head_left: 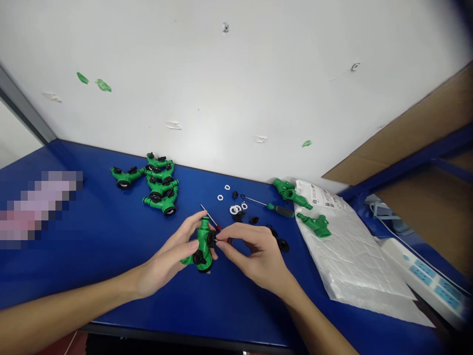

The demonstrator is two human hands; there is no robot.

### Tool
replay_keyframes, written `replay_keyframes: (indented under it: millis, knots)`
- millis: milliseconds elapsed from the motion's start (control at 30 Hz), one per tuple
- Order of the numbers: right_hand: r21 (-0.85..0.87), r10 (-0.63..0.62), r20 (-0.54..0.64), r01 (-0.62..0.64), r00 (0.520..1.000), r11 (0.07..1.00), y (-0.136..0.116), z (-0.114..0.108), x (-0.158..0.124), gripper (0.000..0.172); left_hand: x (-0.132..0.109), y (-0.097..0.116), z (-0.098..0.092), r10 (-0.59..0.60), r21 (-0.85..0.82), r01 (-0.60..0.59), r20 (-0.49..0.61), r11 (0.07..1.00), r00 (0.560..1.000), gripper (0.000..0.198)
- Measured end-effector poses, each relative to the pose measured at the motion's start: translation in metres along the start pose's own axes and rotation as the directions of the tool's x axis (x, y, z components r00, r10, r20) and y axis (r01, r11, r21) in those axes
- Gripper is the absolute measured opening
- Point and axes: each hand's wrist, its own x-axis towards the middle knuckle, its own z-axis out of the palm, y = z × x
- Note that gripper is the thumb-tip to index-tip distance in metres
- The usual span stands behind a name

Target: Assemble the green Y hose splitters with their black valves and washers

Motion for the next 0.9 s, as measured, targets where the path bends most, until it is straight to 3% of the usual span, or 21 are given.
replay_keyframes:
  millis: [267, 433, 700, 800, 900]
  knots:
    - [-0.109, -0.005, -0.026, 0.002, 1.000, 0.994, -0.002, 0.004, 0.001, 0.019, -0.002, -0.001, 0.001, -0.021, 0.021, 0.022, -0.021, 1.000, 1.000, 0.050]
    - [-0.114, -0.030, -0.022, 0.028, 0.999, 0.993, -0.001, 0.001, 0.000, 0.007, -0.002, 0.000, 0.000, -0.019, 0.008, 0.019, -0.016, 1.000, 1.000, 0.050]
    - [-0.125, 0.002, 0.012, 0.000, 1.000, 0.992, -0.002, 0.004, 0.000, 0.021, -0.001, 0.000, 0.000, -0.017, 0.030, 0.018, -0.012, 0.999, 1.000, 0.049]
    - [-0.227, 0.045, -0.027, -0.050, 0.999, 0.973, 0.005, -0.001, 0.001, 0.021, 0.000, 0.001, -0.001, -0.003, 0.036, 0.003, -0.002, 0.999, 1.000, 0.050]
    - [-0.464, 0.098, -0.036, -0.103, 0.995, 0.880, 0.021, -0.004, 0.002, 0.011, 0.001, 0.003, -0.002, 0.022, 0.013, -0.022, -0.015, 1.000, 1.000, 0.049]
